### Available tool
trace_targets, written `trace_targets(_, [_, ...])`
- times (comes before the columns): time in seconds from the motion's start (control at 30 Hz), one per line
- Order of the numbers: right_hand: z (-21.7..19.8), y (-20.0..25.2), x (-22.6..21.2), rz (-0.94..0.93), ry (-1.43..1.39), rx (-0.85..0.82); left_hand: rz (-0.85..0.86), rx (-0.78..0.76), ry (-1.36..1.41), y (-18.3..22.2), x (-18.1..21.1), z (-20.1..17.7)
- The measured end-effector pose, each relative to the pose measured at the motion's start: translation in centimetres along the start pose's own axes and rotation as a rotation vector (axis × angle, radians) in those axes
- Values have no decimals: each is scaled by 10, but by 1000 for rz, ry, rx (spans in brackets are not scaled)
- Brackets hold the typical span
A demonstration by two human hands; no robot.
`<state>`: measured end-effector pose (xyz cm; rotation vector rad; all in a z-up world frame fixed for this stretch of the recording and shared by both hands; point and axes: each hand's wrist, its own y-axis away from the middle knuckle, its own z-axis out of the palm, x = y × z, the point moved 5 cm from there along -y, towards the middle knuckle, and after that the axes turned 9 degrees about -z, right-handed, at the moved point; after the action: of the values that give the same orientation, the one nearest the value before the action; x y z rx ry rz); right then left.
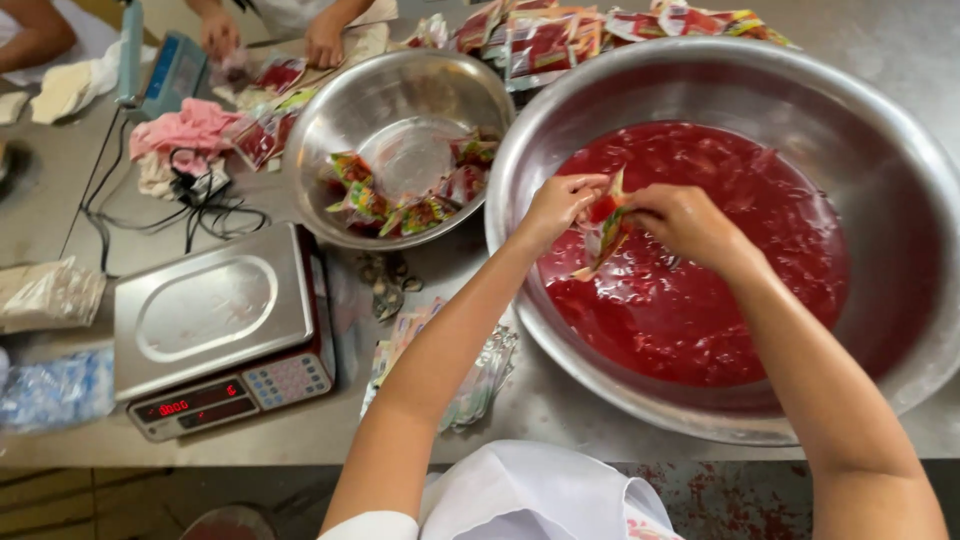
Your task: The person fills small plastic bags with a red liquid from a large metal bowl using a ladle, weighs the bags on a digital scale, and places them into another metal bowl.
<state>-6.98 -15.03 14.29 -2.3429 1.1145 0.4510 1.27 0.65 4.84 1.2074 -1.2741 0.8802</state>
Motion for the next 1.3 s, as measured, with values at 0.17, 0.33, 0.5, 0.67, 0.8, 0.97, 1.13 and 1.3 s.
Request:
trace_targets(0.17, [-10,-52,-76,-103,-52,26,-9,102,-84,44,56,-115])
trace_targets(0.33, [63,-144,-193,-306,13,-243,76,258,-338,86,37,-291])
trace_targets(0.5, [209,-255,-251,-502,38,-155,-56,527,-366,176,10,-460])
trace_targets(0.67, [331,-318,-305,-549,-10,-54,-67,734,-312,214,-58,-575])
trace_targets(0.8, [400,-319,-332,-467,-126,-45,-205,777,-245,218,-148,-625])
trace_targets(0.97, [412,-327,-325,-398,-181,-150,-336,678,-186,249,-125,-624])
trace_targets(1.13, [414,-325,-298,-281,-269,-219,-320,512,-133,256,-113,-626])
trace_targets(1.3, [401,-316,-331,-186,-231,-364,-455,375,-174,279,-77,-617])
